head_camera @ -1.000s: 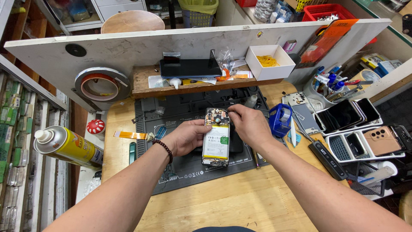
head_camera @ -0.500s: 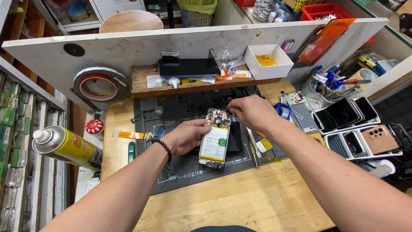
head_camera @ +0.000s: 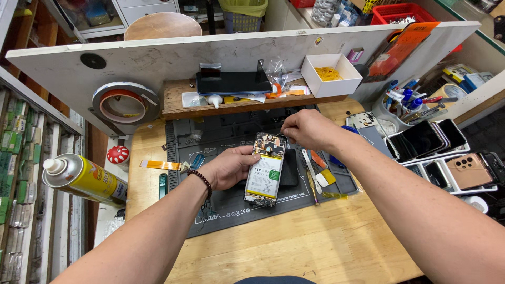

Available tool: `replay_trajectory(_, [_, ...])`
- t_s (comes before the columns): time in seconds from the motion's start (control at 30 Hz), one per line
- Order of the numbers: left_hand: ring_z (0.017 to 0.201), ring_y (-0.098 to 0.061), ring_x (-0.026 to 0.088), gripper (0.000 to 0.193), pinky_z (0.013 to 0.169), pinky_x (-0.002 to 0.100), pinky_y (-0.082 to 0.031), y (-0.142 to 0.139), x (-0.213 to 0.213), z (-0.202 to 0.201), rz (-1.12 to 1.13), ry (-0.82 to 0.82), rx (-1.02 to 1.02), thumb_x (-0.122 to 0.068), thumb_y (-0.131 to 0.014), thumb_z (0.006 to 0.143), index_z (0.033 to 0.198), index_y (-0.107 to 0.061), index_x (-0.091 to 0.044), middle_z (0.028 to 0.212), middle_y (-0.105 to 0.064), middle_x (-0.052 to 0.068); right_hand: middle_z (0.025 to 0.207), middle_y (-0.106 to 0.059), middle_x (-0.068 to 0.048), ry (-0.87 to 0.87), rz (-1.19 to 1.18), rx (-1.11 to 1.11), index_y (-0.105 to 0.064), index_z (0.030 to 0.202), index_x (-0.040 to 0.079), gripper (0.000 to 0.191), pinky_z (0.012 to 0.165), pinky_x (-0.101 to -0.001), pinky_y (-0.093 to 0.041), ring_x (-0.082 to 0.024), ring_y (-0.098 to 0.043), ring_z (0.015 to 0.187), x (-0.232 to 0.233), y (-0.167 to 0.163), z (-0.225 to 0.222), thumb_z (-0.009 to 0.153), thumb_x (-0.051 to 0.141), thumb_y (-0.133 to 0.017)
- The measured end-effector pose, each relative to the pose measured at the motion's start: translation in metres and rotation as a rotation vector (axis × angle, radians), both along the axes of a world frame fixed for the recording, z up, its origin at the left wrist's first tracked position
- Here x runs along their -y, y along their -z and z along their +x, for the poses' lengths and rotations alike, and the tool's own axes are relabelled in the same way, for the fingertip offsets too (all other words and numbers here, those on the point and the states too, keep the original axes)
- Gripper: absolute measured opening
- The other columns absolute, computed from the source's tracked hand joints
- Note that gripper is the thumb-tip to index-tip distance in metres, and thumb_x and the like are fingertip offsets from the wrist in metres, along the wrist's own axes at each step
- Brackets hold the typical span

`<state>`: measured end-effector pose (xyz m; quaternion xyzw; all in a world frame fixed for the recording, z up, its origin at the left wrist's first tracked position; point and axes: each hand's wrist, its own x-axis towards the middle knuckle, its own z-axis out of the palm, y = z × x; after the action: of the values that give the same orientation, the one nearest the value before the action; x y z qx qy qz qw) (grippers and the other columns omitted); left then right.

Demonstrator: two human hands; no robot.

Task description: The person uses tweezers and a plastic spudger to remove small components and adhesive from the internal frame of a disassembled smartphone. They carefully lift and place parts on the work mat while holding the phone chassis steady.

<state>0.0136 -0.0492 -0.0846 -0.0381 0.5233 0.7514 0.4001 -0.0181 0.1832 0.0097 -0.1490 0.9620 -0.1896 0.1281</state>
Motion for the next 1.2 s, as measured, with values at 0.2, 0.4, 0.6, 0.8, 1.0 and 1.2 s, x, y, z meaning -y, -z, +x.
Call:
replay_trajectory(0.2, [0.110,-0.070,0.018,0.031,0.100,0.037,-0.057,-0.007,-0.002,0.002,-0.039,-0.027,0.018,-0.014,-0.060,0.099,0.128,-0.067,-0.008,0.121,-0.073,0.008,0.092,-0.076,-0.013,-0.055,0.081,-0.167,-0.079,0.106,0.013,0.023,0.079,-0.0455,-0.055,-0.033,-0.071,0.088,0.004,-0.005,0.014,0.093,0.026,-0.066])
replay_trajectory(0.4, [0.110,-0.070,0.019,0.031,0.102,0.036,-0.057,-0.008,-0.003,0.003,-0.024,-0.067,0.034,-0.013,-0.061,0.098,0.127,-0.066,-0.004,0.120,-0.073,0.010,0.096,-0.077,-0.015,0.057,-0.100,-0.272,-0.076,0.110,0.011,0.025,0.083,-0.0435,-0.056,-0.033,-0.073,0.092,0.002,0.009,0.036,0.094,0.026,-0.065])
replay_trajectory(0.6, [0.109,-0.070,0.019,0.030,0.100,0.035,-0.057,-0.005,-0.003,0.002,-0.019,-0.087,0.038,-0.012,-0.062,0.097,0.125,-0.066,-0.003,0.120,-0.073,0.011,0.092,-0.079,-0.011,0.271,-0.358,-0.165,-0.075,0.112,0.007,0.028,0.072,-0.0333,-0.056,-0.020,-0.075,0.078,0.003,0.035,0.055,0.091,0.025,-0.068])
replay_trajectory(0.8, [0.108,-0.070,0.019,0.029,0.100,0.036,-0.057,-0.001,-0.002,0.003,-0.019,-0.077,0.020,-0.013,-0.063,0.097,0.125,-0.066,-0.005,0.118,-0.072,0.010,0.095,-0.067,-0.008,0.611,-0.949,0.275,-0.076,0.133,0.002,0.040,0.057,-0.0347,-0.032,-0.020,-0.044,0.069,0.020,0.053,0.069,0.105,0.029,-0.068])
replay_trajectory(1.0, [0.108,-0.070,0.020,0.030,0.100,0.037,-0.057,-0.003,0.000,0.005,0.061,-0.058,0.015,-0.013,-0.064,0.096,0.125,-0.068,-0.008,0.117,-0.072,0.008,0.125,-0.073,-0.008,0.321,-1.013,0.065,-0.057,0.139,0.000,0.057,0.094,-0.0259,-0.053,-0.012,-0.066,0.114,0.040,0.057,0.083,0.088,0.020,-0.074])
replay_trajectory(1.2, [0.109,-0.070,0.020,0.029,0.101,0.038,-0.057,-0.008,0.002,0.006,0.055,-0.035,-0.002,-0.013,-0.063,0.097,0.125,-0.068,-0.008,0.117,-0.072,0.008,0.133,-0.069,-0.013,0.253,-0.893,0.026,-0.050,0.146,0.001,0.065,0.101,-0.0281,-0.052,-0.016,-0.064,0.124,0.043,0.054,0.086,0.089,0.018,-0.075])
